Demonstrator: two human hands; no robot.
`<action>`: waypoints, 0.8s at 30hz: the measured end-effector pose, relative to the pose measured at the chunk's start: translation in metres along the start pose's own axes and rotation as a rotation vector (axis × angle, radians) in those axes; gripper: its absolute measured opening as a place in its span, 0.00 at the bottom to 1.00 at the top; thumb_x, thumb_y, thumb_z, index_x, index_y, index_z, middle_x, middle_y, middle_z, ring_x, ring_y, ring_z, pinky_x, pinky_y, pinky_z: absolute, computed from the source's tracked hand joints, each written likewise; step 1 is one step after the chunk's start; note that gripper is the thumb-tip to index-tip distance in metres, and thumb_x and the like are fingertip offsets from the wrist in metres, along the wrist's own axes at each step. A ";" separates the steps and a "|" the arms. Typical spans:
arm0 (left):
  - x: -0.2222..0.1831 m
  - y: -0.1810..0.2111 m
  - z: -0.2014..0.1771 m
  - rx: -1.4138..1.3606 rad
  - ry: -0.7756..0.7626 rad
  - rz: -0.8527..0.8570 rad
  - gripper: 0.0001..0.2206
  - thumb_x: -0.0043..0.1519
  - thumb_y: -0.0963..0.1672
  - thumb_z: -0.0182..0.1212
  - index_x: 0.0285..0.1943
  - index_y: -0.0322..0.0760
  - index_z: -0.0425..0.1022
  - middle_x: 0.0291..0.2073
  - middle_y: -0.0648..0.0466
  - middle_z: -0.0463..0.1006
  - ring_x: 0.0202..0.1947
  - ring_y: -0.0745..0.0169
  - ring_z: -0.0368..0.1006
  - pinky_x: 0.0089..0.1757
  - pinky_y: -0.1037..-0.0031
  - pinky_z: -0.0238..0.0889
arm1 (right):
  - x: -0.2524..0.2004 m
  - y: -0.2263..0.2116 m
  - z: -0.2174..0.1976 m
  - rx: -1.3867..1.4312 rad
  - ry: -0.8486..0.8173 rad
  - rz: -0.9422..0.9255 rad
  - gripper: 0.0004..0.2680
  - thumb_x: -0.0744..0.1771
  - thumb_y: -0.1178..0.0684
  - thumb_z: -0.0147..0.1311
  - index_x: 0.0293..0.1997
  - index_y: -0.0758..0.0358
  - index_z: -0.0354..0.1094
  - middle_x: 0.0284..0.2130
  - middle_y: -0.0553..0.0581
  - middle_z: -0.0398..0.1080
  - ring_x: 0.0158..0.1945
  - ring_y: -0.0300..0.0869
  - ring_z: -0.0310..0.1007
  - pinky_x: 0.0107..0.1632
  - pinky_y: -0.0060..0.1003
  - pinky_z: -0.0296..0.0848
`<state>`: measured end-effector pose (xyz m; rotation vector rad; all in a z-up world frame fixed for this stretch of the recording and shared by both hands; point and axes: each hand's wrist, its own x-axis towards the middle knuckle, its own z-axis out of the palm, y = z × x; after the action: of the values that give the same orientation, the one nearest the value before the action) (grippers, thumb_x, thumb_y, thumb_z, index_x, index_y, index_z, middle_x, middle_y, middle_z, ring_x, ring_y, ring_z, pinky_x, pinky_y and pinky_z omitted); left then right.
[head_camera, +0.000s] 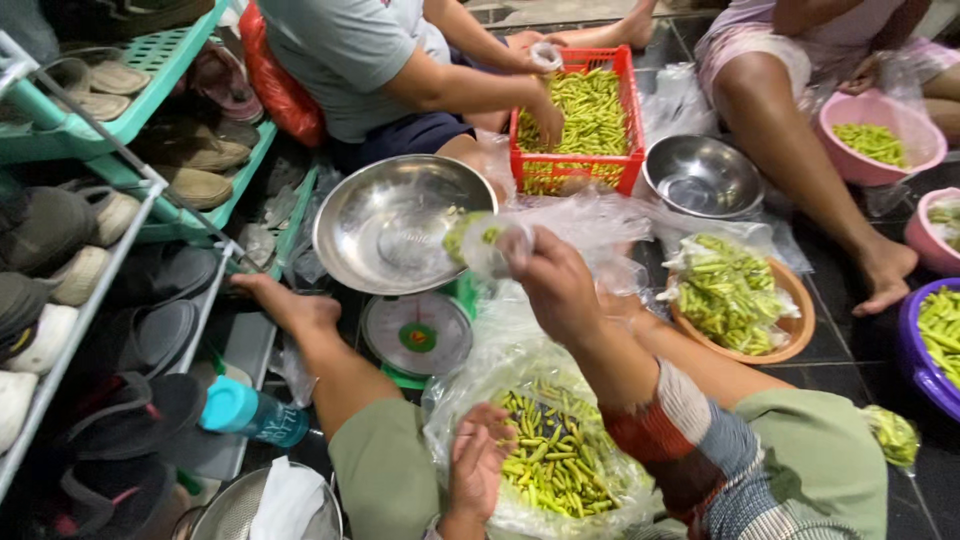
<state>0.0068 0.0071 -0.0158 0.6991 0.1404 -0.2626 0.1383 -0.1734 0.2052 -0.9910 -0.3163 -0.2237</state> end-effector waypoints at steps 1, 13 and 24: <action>0.001 0.005 0.003 -0.003 0.003 -0.007 0.19 0.59 0.43 0.62 0.60 0.33 0.71 0.49 0.39 0.81 0.40 0.50 0.78 0.39 0.63 0.72 | -0.015 -0.013 0.002 -0.004 0.005 0.005 0.08 0.63 0.56 0.57 0.43 0.66 0.68 0.38 0.56 0.69 0.41 0.43 0.67 0.47 0.38 0.66; -0.009 -0.027 -0.002 1.107 -0.295 -0.034 0.18 0.51 0.43 0.75 0.51 0.42 0.79 0.45 0.53 0.86 0.47 0.63 0.82 0.48 0.71 0.74 | -0.165 0.061 -0.054 -0.122 -0.374 0.822 0.03 0.67 0.56 0.58 0.39 0.63 0.70 0.31 0.55 0.77 0.33 0.37 0.76 0.31 0.27 0.67; -0.009 -0.006 0.027 1.030 -0.063 -0.296 0.09 0.66 0.45 0.60 0.51 0.42 0.81 0.21 0.60 0.69 0.21 0.71 0.60 0.26 0.75 0.52 | -0.128 0.027 -0.100 -1.037 0.191 0.208 0.10 0.64 0.54 0.63 0.48 0.58 0.75 0.42 0.51 0.78 0.45 0.37 0.78 0.48 0.31 0.77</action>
<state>-0.0030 -0.0131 0.0029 1.6942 0.0374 -0.6567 0.0442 -0.2387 0.0867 -1.9965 0.1153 -0.2945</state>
